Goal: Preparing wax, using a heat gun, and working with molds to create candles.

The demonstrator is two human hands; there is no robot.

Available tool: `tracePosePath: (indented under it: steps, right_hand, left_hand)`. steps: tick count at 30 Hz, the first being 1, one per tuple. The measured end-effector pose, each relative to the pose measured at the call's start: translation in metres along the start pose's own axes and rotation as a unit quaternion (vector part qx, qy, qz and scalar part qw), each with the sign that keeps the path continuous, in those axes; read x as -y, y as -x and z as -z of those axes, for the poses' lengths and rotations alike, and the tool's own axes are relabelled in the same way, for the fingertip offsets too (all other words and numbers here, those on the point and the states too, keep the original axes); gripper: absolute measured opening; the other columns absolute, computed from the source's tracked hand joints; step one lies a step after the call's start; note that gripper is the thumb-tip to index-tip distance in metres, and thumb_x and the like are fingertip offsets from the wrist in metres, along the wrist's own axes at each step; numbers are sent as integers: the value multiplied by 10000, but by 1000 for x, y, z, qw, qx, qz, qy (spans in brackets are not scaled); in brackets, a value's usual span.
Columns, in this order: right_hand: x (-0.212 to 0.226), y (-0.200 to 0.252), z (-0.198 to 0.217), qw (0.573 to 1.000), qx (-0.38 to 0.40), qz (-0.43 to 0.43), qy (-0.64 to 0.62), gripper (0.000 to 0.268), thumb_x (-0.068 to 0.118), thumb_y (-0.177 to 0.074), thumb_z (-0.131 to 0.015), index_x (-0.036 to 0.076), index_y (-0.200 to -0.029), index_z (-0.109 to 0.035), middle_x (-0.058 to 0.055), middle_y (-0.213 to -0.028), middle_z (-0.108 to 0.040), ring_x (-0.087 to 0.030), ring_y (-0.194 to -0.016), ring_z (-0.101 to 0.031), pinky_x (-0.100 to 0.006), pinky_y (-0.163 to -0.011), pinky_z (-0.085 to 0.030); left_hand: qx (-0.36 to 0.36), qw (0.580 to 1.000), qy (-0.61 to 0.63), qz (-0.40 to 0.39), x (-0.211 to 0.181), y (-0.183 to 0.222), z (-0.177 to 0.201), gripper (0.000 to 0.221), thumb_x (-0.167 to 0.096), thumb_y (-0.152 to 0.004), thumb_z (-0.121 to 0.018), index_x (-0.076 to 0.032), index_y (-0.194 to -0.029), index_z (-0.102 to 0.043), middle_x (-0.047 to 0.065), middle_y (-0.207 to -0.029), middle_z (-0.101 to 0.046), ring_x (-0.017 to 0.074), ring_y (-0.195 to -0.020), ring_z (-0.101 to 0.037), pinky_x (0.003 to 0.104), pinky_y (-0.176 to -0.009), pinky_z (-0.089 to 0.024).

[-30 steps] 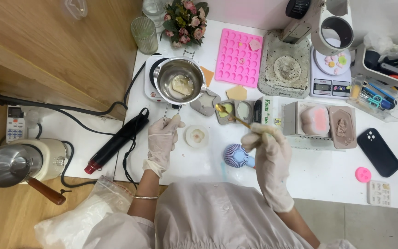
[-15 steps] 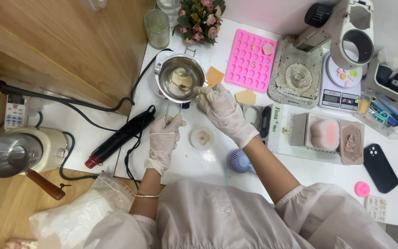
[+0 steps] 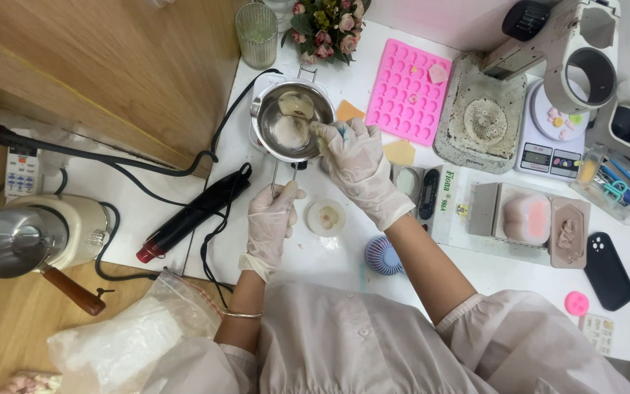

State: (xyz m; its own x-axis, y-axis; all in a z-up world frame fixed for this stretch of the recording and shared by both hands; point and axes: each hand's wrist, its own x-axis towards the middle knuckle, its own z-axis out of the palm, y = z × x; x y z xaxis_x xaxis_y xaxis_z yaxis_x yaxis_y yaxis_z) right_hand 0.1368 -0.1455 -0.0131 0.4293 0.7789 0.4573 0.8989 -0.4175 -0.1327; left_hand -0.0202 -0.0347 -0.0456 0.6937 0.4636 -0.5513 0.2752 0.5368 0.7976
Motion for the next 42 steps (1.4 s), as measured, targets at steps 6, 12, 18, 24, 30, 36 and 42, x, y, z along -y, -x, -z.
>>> tracePosePath:
  steps: [6, 12, 18, 24, 30, 36, 42]
  right_hand:
    - [-5, -7, -3, 998, -11, 41, 46, 470, 190, -797, -763, 127, -1234, -600, -56, -1054, -622, -273, -984, -570, -498, -834, -416]
    - [-13, 3, -21, 999, -13, 27, 23, 401, 139, -874, -768, 143, -1241, -608, -31, -1073, -621, -242, -992, -561, -513, -907, -420]
    - [-18, 0, -26, 996, 18, 54, 62, 511, 120, -781, -726, 135, -1280, -614, -20, -1148, -660, -231, -1138, -592, -591, -1015, -396]
    - [-14, 4, -14, 995, 92, 42, 1, 439, 196, -836, -744, 166, -1257, -626, -36, -1051, -643, -239, -1101, -594, -613, -1003, -381]
    - [-19, 0, -10, 999, 46, 20, 2, 435, 139, -834, -721, 132, -1262, -639, -22, -1096, -673, -234, -1124, -590, -600, -1041, -362]
    - [-17, 0, -11, 994, 79, 30, -68, 356, 131, -811, -721, 157, -1159, -653, -10, -1041, -667, -220, -1141, -609, -602, -1026, -357]
    - [-23, -7, -21, 997, 46, 12, -61, 393, 97, -815, -690, 151, -1203, -660, -45, -1096, -683, -260, -1152, -599, -592, -1019, -352]
  left_hand:
    - [-2, 1000, -14, 0, 3, -4, -2, 280, -316, -958, -673, -55, -863, -711, -51, -581, -490, 24, -458, -386, 207, -376, -281]
    - [12, 1000, -3, 1, 5, -12, -4, 294, -334, -962, -678, -59, -861, -702, -52, -588, -513, 23, -459, -412, 206, -379, -297]
    - [20, 1000, 1, -7, 6, -13, -2, 295, -343, -961, -671, -65, -866, -704, -41, -576, -511, 26, -442, -389, 204, -375, -287]
    - [10, 1000, 1, -2, 8, -14, -4, 295, -328, -964, -680, -55, -852, -691, -32, -582, -529, 28, -446, -410, 212, -378, -301]
    - [16, 1000, 4, 2, 5, -12, -3, 292, -328, -965, -685, -57, -857, -700, -39, -588, -506, 29, -441, -381, 205, -379, -282]
    - [14, 1000, 6, 12, 0, -13, -4, 266, -313, -960, -671, -66, -867, -702, -36, -579, -512, 33, -428, -374, 208, -372, -276]
    - [12, 1000, 7, 15, 0, -14, -5, 259, -315, -962, -672, -75, -871, -709, -38, -578, -493, 30, -431, -367, 203, -370, -268]
